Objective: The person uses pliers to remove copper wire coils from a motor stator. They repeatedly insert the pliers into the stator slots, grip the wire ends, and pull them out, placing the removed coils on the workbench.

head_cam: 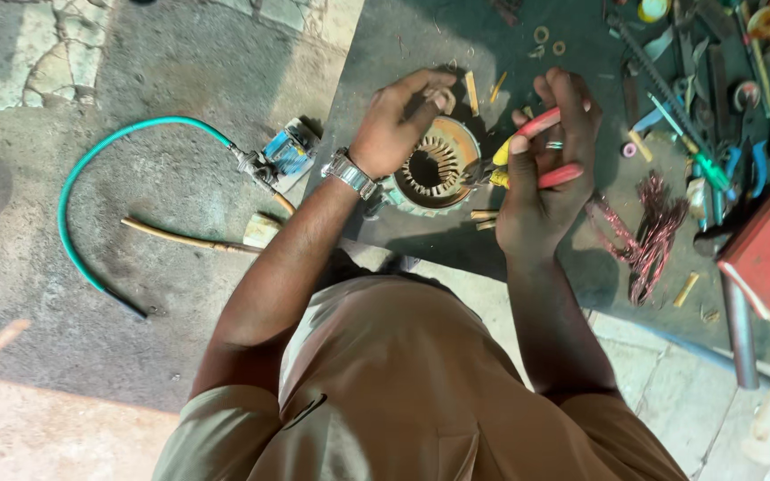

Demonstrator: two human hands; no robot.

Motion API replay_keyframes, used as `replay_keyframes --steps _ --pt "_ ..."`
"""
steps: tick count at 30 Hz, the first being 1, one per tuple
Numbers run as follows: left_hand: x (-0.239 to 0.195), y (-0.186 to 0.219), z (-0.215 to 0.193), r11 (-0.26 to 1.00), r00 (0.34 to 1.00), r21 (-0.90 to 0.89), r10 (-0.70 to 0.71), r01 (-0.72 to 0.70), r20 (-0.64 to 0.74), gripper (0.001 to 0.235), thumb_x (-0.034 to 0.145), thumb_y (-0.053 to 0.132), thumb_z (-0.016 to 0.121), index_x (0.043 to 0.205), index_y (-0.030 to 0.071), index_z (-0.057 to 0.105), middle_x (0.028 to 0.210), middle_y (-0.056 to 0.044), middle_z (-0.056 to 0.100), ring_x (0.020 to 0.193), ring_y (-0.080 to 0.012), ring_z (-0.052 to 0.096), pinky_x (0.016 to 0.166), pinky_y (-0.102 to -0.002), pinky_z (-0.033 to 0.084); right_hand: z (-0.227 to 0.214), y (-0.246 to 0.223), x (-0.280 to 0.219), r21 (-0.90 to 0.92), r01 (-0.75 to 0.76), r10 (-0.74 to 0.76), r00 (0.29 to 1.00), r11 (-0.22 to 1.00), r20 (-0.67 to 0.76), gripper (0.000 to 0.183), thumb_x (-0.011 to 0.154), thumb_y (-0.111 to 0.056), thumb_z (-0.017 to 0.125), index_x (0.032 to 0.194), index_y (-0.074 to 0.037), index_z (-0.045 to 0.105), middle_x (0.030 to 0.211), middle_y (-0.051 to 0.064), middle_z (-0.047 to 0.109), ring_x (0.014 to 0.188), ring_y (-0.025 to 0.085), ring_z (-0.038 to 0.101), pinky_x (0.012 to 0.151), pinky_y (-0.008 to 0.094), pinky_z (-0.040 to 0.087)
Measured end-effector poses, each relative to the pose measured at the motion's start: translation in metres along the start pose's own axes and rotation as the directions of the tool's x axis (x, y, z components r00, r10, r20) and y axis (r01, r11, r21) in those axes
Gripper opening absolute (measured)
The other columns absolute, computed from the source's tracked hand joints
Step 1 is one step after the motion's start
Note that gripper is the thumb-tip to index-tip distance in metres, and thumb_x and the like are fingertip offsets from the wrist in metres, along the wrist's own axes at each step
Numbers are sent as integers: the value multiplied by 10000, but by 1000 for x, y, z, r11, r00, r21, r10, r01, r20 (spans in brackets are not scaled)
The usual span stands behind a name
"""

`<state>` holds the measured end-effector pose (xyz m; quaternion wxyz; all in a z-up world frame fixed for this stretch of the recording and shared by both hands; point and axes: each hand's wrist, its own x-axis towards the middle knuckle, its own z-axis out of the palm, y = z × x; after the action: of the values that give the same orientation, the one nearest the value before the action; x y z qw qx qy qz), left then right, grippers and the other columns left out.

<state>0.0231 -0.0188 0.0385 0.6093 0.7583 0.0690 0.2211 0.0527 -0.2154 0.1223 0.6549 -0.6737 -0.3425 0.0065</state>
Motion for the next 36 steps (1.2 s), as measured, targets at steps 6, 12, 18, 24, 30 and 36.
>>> replay_keyframes --steps 6,12,18,24,30,36 --pt "-2 -9 -1 999 998 -7 -54 54 39 237 1026 105 620 1255 70 671 1165 -127 770 1099 -256 750 959 -370 572 25 -1 -15 -289 -10 -10 997 957 -70 532 1098 118 538 1591 -34 410 1589 109 395 1367 180 513 1168 326 495" --pt "-2 -5 -4 998 999 57 -31 29 34 241 1013 111 641 1251 119 677 1100 -93 760 1020 -266 738 916 -381 569 33 9 -28 -121 -43 18 979 992 -202 485 1188 21 558 1622 -61 358 1498 95 446 1406 215 509 1157 358 524" --pt "2 -6 -7 997 997 76 16 -22 71 267 998 79 626 1259 124 664 1087 -68 759 1009 -255 729 934 -397 547 36 15 -34 -20 -20 13 943 1000 -331 552 1182 -17 585 1630 -83 271 1506 96 460 1453 257 440 1153 390 496" --pt "-3 -5 -7 999 997 47 0 -3 73 255 1015 80 607 1262 112 660 1059 -43 762 1018 -236 735 945 -393 544 45 -4 -33 -28 -59 45 935 998 -351 583 1154 -2 552 1631 -101 231 1521 86 441 1442 243 444 1156 392 480" --pt "0 -5 -6 994 996 94 58 -64 66 244 1015 84 621 1257 99 652 1051 -50 760 1010 -259 733 937 -409 541 48 8 -26 80 16 17 916 997 -402 460 1121 -64 598 1506 -69 346 1214 87 517 995 183 559 901 366 559" --pt "9 8 -3 969 996 246 -13 -10 93 214 987 160 662 1183 88 615 1031 -90 758 967 -293 749 788 -432 581 34 33 -11 177 113 -40 928 978 -369 242 1106 -91 658 1197 -74 434 977 69 481 703 131 471 602 291 427"
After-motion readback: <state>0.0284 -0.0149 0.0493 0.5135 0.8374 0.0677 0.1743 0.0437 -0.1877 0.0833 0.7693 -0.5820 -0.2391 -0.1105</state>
